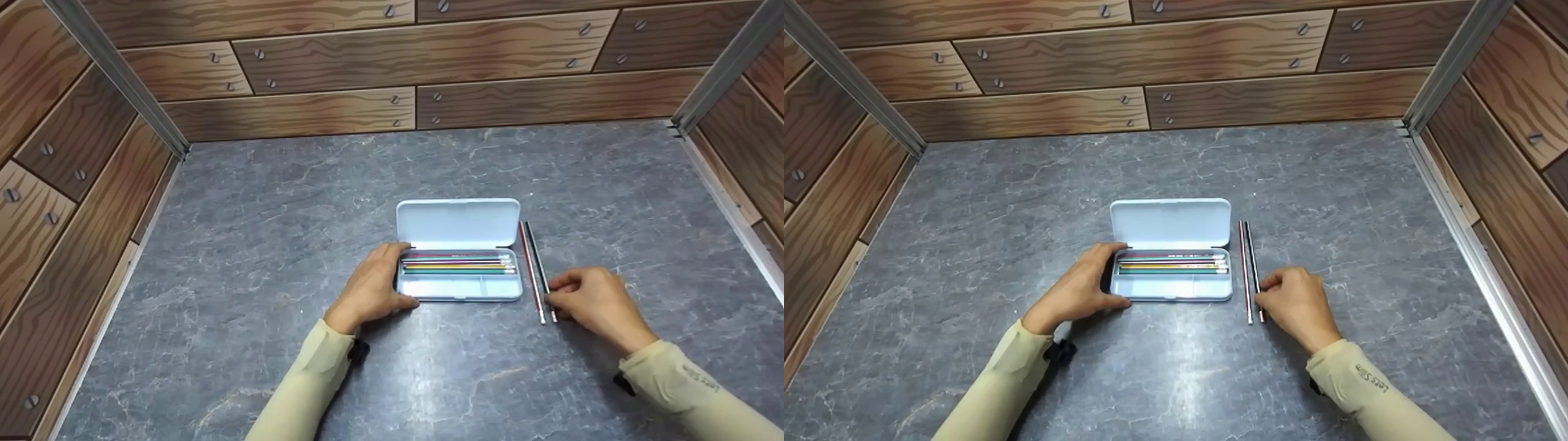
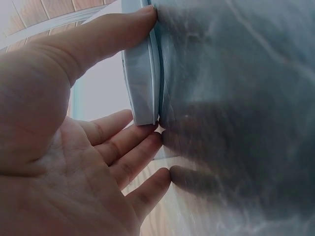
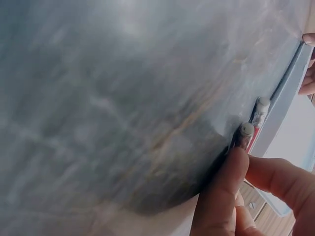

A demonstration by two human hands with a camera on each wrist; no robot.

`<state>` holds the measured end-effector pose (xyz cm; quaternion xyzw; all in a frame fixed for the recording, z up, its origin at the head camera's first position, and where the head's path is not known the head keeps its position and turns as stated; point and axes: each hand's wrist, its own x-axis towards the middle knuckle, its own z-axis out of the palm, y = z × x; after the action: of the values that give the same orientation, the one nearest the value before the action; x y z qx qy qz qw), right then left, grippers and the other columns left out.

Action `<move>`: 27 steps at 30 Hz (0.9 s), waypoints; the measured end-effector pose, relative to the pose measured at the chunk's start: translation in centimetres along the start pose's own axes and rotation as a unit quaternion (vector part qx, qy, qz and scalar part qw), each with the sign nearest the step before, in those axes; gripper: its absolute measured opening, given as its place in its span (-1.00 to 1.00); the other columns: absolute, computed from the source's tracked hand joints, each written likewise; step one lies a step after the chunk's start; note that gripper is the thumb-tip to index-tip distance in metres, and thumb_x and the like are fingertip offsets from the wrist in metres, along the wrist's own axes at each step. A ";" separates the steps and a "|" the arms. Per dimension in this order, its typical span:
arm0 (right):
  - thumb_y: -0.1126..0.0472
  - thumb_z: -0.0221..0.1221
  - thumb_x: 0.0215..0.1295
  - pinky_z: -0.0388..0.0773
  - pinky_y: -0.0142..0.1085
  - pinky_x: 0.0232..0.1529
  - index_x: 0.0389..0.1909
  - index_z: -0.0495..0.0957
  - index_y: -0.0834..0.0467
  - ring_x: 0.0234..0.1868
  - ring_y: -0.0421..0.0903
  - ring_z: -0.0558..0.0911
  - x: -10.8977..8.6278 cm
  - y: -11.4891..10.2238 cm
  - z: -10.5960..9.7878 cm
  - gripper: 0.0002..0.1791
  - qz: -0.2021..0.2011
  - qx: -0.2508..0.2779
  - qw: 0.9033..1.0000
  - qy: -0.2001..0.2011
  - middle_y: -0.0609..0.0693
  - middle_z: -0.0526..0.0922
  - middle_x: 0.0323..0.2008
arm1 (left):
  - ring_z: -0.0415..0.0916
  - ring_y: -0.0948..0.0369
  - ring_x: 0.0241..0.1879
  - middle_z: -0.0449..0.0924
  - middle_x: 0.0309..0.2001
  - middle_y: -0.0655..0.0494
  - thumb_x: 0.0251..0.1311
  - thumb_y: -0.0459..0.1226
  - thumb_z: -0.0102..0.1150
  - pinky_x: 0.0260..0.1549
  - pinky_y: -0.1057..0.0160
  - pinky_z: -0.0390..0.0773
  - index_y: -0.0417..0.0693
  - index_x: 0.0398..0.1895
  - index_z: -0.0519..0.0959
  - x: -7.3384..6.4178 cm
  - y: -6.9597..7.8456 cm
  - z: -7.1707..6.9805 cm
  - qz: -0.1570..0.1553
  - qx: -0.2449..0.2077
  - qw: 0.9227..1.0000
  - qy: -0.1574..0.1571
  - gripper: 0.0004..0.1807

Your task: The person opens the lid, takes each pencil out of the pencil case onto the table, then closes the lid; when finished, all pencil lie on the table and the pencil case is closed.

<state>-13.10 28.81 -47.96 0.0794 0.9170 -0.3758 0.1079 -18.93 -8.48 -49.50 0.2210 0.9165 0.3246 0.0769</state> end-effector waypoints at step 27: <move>0.38 0.47 0.38 0.60 -0.70 -0.04 0.09 0.81 0.26 -0.14 -0.53 0.68 2.2 -3.1 2.0 -0.72 -0.197 0.048 0.973 0.107 0.19 0.90 -0.04 | 0.51 -0.13 0.47 0.55 0.46 -0.16 0.03 -0.20 0.78 0.57 -0.14 0.48 -0.18 0.63 0.36 0.0 0.3 -0.1 -0.009 0.009 1.000 -0.005 0.10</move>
<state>-15.62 25.40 -47.79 -0.0579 0.9019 -0.4222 -0.0707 -18.84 -8.39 -49.23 0.2150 0.9207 0.3149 0.0825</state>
